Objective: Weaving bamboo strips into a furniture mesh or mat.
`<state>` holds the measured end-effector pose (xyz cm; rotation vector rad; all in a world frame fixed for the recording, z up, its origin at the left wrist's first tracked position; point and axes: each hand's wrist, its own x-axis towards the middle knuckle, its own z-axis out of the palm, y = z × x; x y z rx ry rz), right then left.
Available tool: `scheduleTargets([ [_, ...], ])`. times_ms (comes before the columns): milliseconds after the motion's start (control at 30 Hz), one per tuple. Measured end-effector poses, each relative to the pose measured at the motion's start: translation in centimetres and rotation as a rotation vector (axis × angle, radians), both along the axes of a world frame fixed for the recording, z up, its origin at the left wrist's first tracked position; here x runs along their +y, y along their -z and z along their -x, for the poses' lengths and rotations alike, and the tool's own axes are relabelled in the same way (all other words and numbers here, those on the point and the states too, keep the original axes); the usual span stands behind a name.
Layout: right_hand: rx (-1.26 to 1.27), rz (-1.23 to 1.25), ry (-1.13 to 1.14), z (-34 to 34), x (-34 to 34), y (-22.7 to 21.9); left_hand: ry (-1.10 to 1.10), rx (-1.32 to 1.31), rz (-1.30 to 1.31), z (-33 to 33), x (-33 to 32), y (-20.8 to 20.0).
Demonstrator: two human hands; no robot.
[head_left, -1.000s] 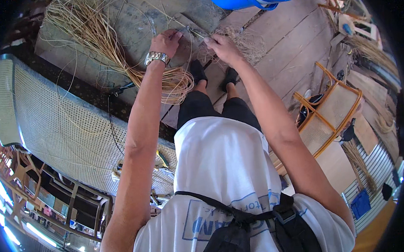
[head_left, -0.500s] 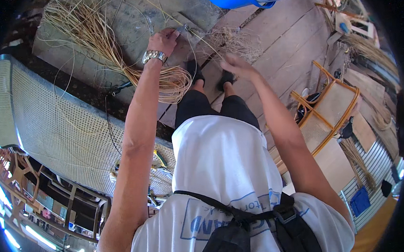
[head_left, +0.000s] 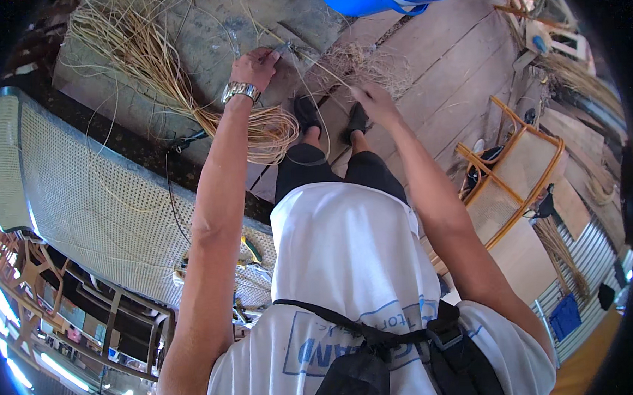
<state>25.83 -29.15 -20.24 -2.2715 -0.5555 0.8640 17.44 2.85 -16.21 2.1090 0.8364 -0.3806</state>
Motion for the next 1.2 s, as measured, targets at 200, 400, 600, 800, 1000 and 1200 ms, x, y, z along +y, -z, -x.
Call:
scheduleTargets([
  [200, 0.575, 0.327, 0.064, 0.8, -6.8, -4.4, -0.074, -0.002, -0.103, 1.2, 0.6, 1.1],
  [400, 0.456, -0.072, -0.092, -1.2, 3.8, -1.9, 0.015, -0.043, -0.112, 0.6, 0.5, 0.8],
  [600, 0.264, -0.067, -0.134, -2.6, 10.7, -2.0, -0.036, 0.027, -0.027, 0.3, 0.3, 0.2],
  [800, 0.216, 0.087, 0.042, 0.5, -3.8, -1.8, -0.027, 0.016, -0.029, 0.5, 0.2, 0.1],
  [1000, 0.241, 0.518, 0.143, 7.5, -39.1, -0.1, -0.067, 0.01, 0.013, -0.2, -0.4, 0.0],
  [1200, 0.158, 1.165, -0.406, 14.2, -55.1, -15.8, -0.01, -0.011, -0.137, 0.1, 0.2, 0.2],
])
